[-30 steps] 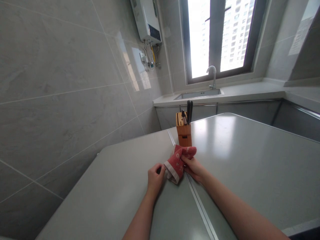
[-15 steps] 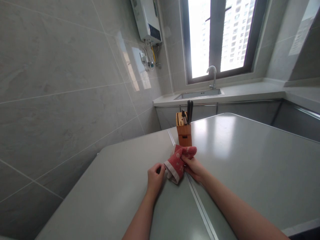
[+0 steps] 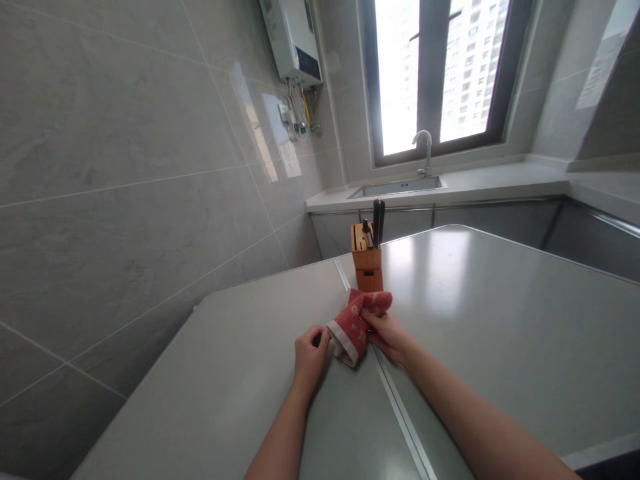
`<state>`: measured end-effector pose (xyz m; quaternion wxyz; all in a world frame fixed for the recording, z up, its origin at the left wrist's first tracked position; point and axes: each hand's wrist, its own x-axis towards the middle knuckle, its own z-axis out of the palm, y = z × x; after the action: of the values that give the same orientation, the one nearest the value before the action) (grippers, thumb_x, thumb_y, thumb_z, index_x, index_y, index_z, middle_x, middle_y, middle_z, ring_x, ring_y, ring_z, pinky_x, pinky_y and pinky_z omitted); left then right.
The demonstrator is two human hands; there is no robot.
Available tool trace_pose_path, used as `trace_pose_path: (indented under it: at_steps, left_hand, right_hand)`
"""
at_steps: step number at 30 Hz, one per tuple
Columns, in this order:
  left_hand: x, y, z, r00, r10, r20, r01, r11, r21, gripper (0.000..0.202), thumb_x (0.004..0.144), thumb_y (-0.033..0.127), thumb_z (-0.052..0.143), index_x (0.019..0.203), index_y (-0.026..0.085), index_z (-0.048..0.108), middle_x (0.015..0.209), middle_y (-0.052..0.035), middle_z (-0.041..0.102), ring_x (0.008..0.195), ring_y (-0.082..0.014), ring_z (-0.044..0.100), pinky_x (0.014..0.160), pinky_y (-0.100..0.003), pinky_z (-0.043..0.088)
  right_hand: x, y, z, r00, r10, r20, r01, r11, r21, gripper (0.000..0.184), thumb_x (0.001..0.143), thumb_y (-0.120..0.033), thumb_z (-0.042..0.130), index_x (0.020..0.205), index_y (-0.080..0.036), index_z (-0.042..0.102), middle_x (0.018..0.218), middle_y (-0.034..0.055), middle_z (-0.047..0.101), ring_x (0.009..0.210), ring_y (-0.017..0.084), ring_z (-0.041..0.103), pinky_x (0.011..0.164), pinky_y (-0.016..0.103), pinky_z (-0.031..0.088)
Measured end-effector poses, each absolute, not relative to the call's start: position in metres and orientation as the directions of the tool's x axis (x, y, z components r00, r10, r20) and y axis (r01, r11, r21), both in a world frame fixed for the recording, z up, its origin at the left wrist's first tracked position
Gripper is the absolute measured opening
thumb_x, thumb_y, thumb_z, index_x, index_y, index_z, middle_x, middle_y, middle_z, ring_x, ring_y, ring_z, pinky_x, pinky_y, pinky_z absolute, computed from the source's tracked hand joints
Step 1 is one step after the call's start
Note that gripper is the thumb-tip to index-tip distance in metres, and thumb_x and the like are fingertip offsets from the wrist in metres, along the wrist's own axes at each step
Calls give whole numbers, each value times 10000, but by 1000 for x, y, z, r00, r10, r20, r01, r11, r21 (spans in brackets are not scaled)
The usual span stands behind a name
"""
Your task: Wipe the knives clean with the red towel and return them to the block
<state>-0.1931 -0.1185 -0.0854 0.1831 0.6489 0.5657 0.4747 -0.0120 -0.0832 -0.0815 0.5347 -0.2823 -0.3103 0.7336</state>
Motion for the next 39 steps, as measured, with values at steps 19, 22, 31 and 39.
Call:
trace_pose_path:
  at_steps: [19,22,31,39]
  left_hand:
    - [-193,-119,-85,-95,905,414,559,-296,775,370,806,405,454,641,113,612,599,5,541,596,-120,459,579,-206,352]
    - [-193,-119,-85,-96,909,406,557,-289,779,373,804,407,455,640,112,614,596,4,542,595,-121,460,576,-205,350]
    - [-192,-118,-85,-99,909,405,553,-288,782,382,799,421,457,636,115,615,590,1,543,595,-126,461,576,-208,355]
    - [-192,-118,-85,-97,909,405,546,-292,786,370,798,408,458,627,117,610,583,9,535,594,-121,461,573,-200,349]
  right_hand:
    - [-11,-84,-80,-261,961,-87,-605,-234,-761,269,647,-323,729,843,-188,602,808,32,672,700,157,621,647,280,498]
    - [-11,-83,-81,-258,961,-99,-589,-238,-772,269,649,-333,726,832,-179,601,800,36,671,684,154,618,635,275,496]
    - [-12,-80,-87,-251,964,-88,-594,-225,-772,315,644,-345,727,880,-190,586,869,44,671,754,169,629,657,283,500]
    - [-12,-82,-85,-249,965,-80,-603,-219,-767,287,634,-337,734,837,-191,594,826,31,668,725,160,623,660,285,494]
